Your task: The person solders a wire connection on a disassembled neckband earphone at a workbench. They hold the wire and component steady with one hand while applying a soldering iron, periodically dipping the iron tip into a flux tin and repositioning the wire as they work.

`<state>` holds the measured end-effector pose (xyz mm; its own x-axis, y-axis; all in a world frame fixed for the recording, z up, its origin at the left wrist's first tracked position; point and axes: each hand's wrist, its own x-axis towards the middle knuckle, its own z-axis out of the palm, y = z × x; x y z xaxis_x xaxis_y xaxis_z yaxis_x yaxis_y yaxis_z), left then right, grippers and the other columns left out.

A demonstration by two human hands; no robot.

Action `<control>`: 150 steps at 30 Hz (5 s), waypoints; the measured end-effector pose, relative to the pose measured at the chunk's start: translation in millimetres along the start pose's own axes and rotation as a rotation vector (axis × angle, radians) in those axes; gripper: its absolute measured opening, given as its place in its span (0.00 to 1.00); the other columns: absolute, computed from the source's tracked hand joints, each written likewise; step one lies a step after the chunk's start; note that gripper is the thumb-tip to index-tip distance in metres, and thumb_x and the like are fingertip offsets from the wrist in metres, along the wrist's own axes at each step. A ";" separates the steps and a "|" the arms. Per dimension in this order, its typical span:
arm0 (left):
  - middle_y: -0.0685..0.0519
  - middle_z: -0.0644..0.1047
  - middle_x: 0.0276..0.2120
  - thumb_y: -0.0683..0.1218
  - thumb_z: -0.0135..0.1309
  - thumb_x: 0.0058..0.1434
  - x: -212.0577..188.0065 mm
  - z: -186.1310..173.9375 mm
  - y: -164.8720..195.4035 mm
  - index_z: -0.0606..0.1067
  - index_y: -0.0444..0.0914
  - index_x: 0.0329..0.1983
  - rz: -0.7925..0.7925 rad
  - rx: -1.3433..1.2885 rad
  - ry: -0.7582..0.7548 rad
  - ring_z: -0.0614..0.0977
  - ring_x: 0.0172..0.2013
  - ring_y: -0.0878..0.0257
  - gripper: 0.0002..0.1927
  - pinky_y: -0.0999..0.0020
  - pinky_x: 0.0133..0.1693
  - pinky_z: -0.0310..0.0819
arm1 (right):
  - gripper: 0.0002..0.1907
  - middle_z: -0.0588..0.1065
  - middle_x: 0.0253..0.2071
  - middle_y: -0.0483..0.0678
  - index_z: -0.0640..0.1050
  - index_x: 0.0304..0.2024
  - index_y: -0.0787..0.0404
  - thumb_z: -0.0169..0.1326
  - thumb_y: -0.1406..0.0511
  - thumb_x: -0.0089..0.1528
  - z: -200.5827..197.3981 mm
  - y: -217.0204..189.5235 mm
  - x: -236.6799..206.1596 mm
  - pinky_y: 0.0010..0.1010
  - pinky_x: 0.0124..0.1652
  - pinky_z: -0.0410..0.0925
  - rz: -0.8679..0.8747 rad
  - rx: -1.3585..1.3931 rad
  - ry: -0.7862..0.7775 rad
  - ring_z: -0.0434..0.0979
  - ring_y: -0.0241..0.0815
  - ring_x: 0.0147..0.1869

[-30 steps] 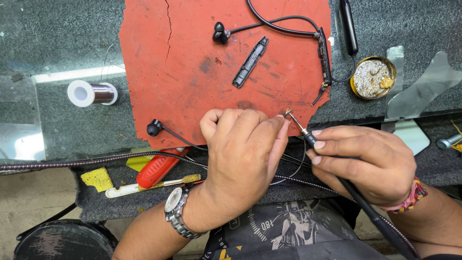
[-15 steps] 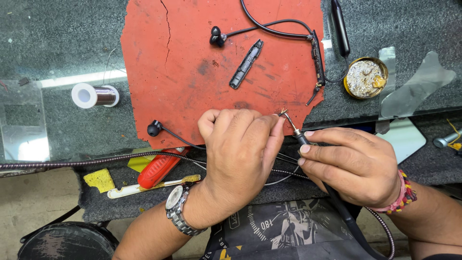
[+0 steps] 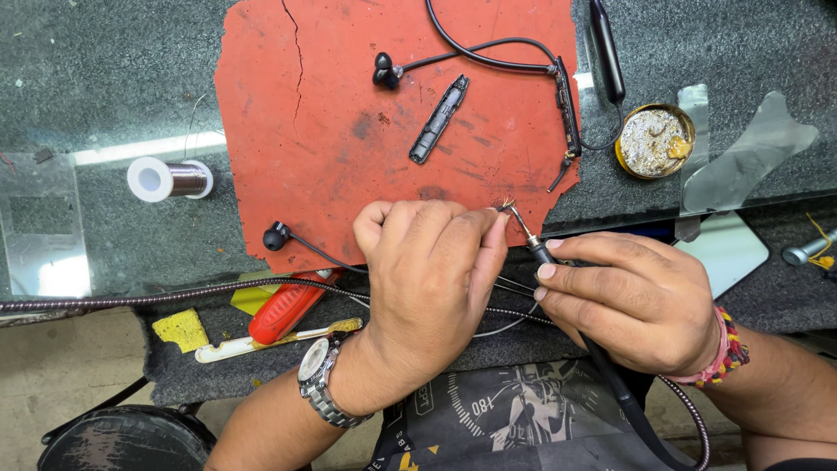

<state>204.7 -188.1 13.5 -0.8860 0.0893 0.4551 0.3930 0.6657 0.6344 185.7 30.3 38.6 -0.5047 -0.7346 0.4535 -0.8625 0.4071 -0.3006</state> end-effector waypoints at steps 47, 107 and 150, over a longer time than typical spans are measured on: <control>0.58 0.75 0.36 0.43 0.66 0.64 -0.9 1.9 -8.6 0.77 0.40 0.43 0.027 -0.009 -0.040 0.76 0.43 0.60 0.09 0.55 0.52 0.58 | 0.08 0.79 0.38 0.49 0.81 0.32 0.62 0.68 0.70 0.53 5.2 6.5 -1.3 0.38 0.41 0.77 -0.071 -0.023 0.031 0.82 0.50 0.45; 0.52 0.69 0.36 0.46 0.56 0.71 12.3 3.5 -10.8 0.75 0.38 0.46 0.024 0.162 -0.188 0.71 0.42 0.55 0.07 0.53 0.52 0.58 | 0.11 0.78 0.38 0.48 0.79 0.31 0.59 0.68 0.75 0.52 7.2 29.5 -7.7 0.34 0.46 0.78 0.252 0.261 0.146 0.83 0.48 0.47; 0.52 0.69 0.36 0.46 0.57 0.70 9.2 -3.4 -10.0 0.75 0.39 0.45 0.032 0.125 -0.188 0.71 0.42 0.55 0.06 0.53 0.51 0.57 | 0.11 0.72 0.44 0.56 0.74 0.42 0.69 0.65 0.80 0.68 2.5 48.4 -78.2 0.32 0.52 0.74 0.475 -0.193 0.313 0.77 0.49 0.50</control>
<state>193.4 -196.5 13.5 -0.9083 0.2409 0.3421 0.3988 0.7458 0.5336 183.5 106.0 -13.5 -0.7978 -0.2651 0.5415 -0.5162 0.7644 -0.3862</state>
